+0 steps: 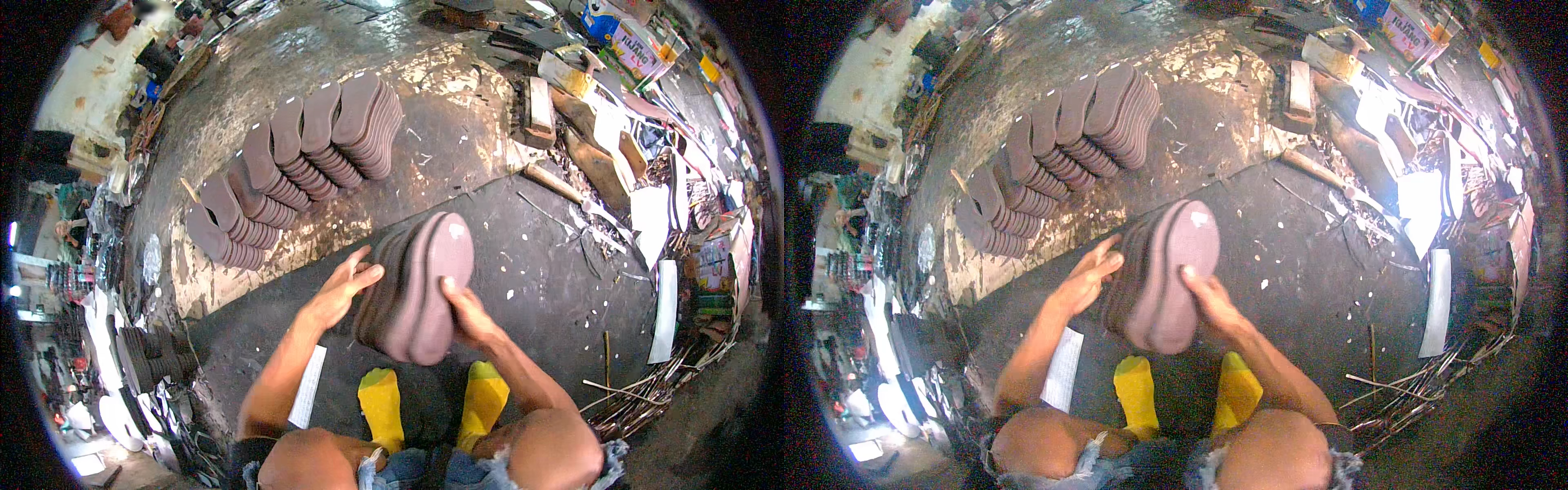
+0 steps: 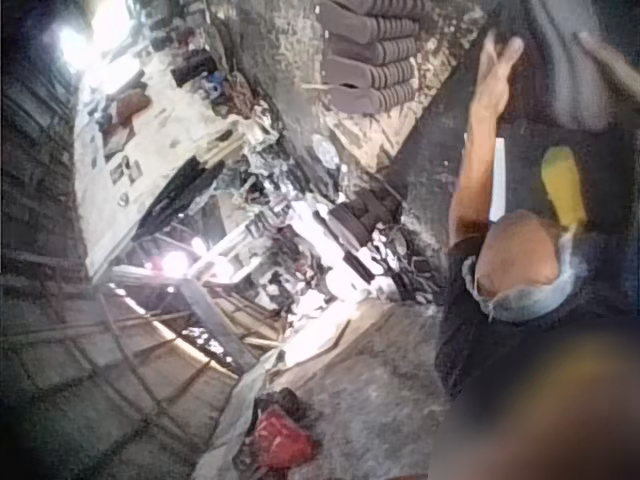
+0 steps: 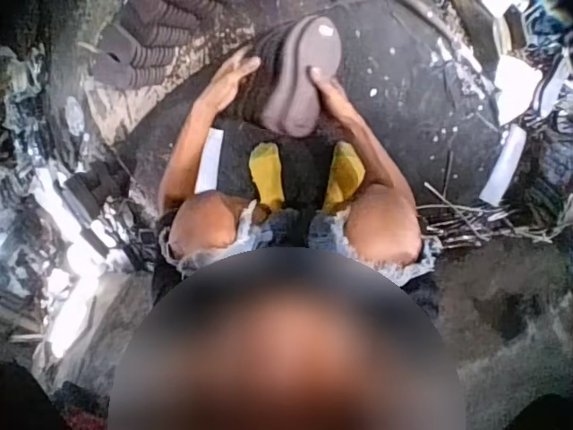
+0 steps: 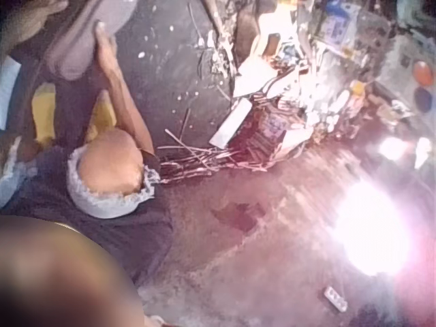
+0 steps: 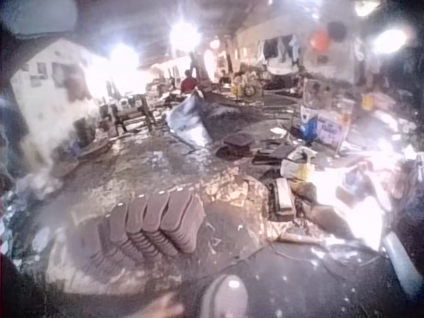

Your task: The person sits on the floor and repeatedly picks up brown shoe soles, peels small white labels from a sheet, and sticks them onto the soles. They then stack the labeled soles into a growing pile.

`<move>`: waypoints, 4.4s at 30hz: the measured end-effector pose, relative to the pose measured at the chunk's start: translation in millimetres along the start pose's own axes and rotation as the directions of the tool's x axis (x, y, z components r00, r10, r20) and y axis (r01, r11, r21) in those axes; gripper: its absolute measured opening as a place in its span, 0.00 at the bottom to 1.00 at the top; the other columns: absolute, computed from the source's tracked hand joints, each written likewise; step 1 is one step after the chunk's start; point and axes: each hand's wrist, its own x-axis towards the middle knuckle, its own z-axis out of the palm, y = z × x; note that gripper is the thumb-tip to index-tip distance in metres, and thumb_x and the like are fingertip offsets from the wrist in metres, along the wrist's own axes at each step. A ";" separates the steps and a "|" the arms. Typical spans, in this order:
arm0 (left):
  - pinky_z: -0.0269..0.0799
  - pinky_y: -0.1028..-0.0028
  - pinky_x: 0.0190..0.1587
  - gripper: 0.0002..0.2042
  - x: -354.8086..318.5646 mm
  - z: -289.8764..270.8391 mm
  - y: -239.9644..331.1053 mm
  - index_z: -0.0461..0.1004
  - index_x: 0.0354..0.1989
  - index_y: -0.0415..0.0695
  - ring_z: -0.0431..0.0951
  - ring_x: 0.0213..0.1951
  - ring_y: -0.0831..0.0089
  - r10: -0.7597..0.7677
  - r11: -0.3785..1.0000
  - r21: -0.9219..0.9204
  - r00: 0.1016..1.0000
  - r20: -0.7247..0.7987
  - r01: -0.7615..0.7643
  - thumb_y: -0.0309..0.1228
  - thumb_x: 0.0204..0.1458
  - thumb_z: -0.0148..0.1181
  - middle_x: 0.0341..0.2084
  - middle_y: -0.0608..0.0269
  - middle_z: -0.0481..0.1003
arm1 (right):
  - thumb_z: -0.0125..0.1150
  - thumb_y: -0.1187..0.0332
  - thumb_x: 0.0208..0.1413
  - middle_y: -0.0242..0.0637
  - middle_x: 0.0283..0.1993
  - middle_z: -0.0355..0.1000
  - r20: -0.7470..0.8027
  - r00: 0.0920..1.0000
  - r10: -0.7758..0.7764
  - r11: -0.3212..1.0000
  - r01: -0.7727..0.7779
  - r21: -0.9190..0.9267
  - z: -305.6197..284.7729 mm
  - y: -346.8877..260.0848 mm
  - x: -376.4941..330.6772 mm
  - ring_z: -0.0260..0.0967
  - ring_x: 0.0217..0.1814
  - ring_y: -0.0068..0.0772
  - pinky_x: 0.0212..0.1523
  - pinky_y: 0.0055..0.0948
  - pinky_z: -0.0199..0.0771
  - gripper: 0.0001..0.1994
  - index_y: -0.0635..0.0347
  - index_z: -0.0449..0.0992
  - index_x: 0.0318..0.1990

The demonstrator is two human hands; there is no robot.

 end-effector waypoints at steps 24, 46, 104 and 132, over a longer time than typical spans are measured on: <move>0.62 0.46 0.75 0.52 -34.5 86.6 -83.3 0.56 0.78 0.37 0.65 0.70 0.40 0.590 0.741 0.540 0.772 -0.238 -0.400 0.43 0.51 0.84 0.68 0.40 0.63 | 0.80 0.64 0.57 0.52 0.59 0.78 0.202 0.661 -0.722 0.116 0.404 -0.907 -8.8 -19.3 -56.9 0.83 0.57 0.51 0.55 0.50 0.86 0.36 0.67 0.70 0.70; 0.77 0.57 0.68 0.42 -27.4 -15.8 -53.0 0.58 0.82 0.47 0.75 0.69 0.59 0.273 0.880 -0.264 0.875 -0.400 -0.395 0.37 0.62 0.74 0.77 0.50 0.62 | 0.62 0.34 0.64 0.44 0.76 0.71 -0.167 0.887 -0.431 0.902 0.430 -0.044 -14.6 -189.0 95.5 0.70 0.74 0.48 0.77 0.47 0.66 0.46 0.61 0.67 0.78; 0.70 0.55 0.73 0.41 -534.6 -554.8 -129.7 0.72 0.72 0.38 0.75 0.70 0.50 0.433 0.849 0.353 -0.136 -0.891 0.393 0.52 0.57 0.75 0.69 0.36 0.74 | 0.90 0.53 0.36 0.51 0.62 0.78 0.591 0.696 0.407 -0.523 0.709 -0.474 421.7 18.4 121.4 0.77 0.66 0.56 0.66 0.48 0.78 0.46 0.58 0.73 0.64; 0.76 0.54 0.67 0.62 -383.0 -333.8 -121.2 0.60 0.76 0.29 0.76 0.67 0.50 0.245 0.944 0.156 0.299 -0.922 -0.292 0.36 0.29 0.90 0.68 0.40 0.73 | 0.72 0.48 0.68 0.53 0.83 0.62 0.083 0.988 -0.131 -0.028 0.080 -0.996 98.9 -53.9 -6.1 0.59 0.84 0.56 0.81 0.57 0.62 0.47 0.60 0.54 0.84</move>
